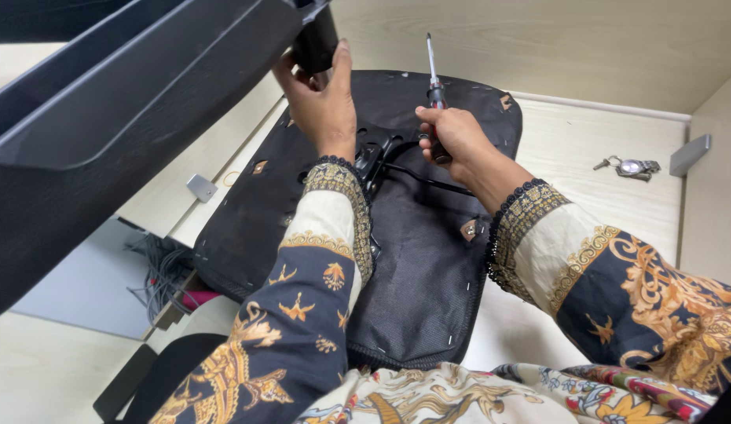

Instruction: The person uses a screwdriver to remove screws from the underside of an office chair base. They loosen and remove multiple screws from the metal frame attached to the chair seat, placing them aside on the floor.

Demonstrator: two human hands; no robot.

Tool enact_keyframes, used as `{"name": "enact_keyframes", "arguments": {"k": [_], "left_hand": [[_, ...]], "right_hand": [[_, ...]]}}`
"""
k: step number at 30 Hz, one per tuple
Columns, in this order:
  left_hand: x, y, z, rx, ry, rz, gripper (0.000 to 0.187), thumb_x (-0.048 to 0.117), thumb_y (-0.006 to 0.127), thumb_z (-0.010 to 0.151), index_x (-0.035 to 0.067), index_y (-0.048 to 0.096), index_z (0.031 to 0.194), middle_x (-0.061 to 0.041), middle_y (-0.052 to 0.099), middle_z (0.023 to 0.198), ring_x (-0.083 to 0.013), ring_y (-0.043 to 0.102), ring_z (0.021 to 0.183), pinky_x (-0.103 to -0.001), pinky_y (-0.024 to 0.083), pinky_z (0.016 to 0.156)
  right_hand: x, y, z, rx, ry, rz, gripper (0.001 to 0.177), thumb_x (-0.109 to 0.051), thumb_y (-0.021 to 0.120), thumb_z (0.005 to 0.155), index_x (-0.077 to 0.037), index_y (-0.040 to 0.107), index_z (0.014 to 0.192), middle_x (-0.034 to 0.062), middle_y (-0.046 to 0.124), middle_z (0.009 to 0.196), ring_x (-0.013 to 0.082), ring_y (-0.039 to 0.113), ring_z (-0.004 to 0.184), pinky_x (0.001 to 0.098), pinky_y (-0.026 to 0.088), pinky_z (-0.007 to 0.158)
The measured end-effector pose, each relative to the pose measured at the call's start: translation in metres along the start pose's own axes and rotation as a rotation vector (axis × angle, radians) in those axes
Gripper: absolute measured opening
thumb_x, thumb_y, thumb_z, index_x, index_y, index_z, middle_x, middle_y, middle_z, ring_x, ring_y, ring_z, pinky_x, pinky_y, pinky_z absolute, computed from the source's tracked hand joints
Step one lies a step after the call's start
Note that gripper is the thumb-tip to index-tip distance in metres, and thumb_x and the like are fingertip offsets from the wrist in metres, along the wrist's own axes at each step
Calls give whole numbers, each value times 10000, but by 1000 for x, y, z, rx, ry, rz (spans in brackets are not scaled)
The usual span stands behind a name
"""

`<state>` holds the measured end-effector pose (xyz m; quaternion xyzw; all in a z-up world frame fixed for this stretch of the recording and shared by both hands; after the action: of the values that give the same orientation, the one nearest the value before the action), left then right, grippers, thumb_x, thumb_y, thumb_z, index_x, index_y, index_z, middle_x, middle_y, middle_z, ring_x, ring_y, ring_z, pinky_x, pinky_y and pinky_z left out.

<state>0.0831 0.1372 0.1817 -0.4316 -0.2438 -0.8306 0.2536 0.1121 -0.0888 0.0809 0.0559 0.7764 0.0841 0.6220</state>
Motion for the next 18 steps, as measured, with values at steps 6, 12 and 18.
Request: {"name": "enact_keyframes", "arguments": {"k": [6, 12, 18], "left_hand": [[-7, -7, -51, 289, -4, 260, 705, 336, 855, 842, -17, 384, 1229, -173, 443, 1186, -281, 479, 1112, -457, 422, 974], [-46, 88, -126, -307, -52, 247, 598, 369, 767, 857, 89, 471, 1294, -156, 450, 1347, -348, 431, 1307, -518, 372, 1135], [-121, 151, -101, -763, -301, 770, 754, 503, 795, 766, 160, 506, 1372, -160, 387, 1526, -377, 297, 1450, -526, 262, 1184]], "right_hand": [[-6, -70, 25, 159, -91, -137, 232, -194, 760, 904, -125, 548, 839, -1, 550, 734, 105, 533, 597, 261, 458, 491], [4, -160, 33, 451, -115, -277, 315, -152, 826, 810, -74, 536, 905, 36, 565, 774, 140, 546, 635, 335, 422, 508], [17, -200, 12, 626, -41, -610, 551, -264, 917, 735, -34, 489, 995, 117, 619, 872, 183, 615, 668, 351, 515, 562]]}}
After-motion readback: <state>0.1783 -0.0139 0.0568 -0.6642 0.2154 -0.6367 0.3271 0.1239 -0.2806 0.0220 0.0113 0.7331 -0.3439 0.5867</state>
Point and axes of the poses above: each hand's wrist, its own z-axis towards the middle knuckle, its own y-axis out of the palm, x = y × z, the point moved 9 cm from there along z, towards the middle knuckle
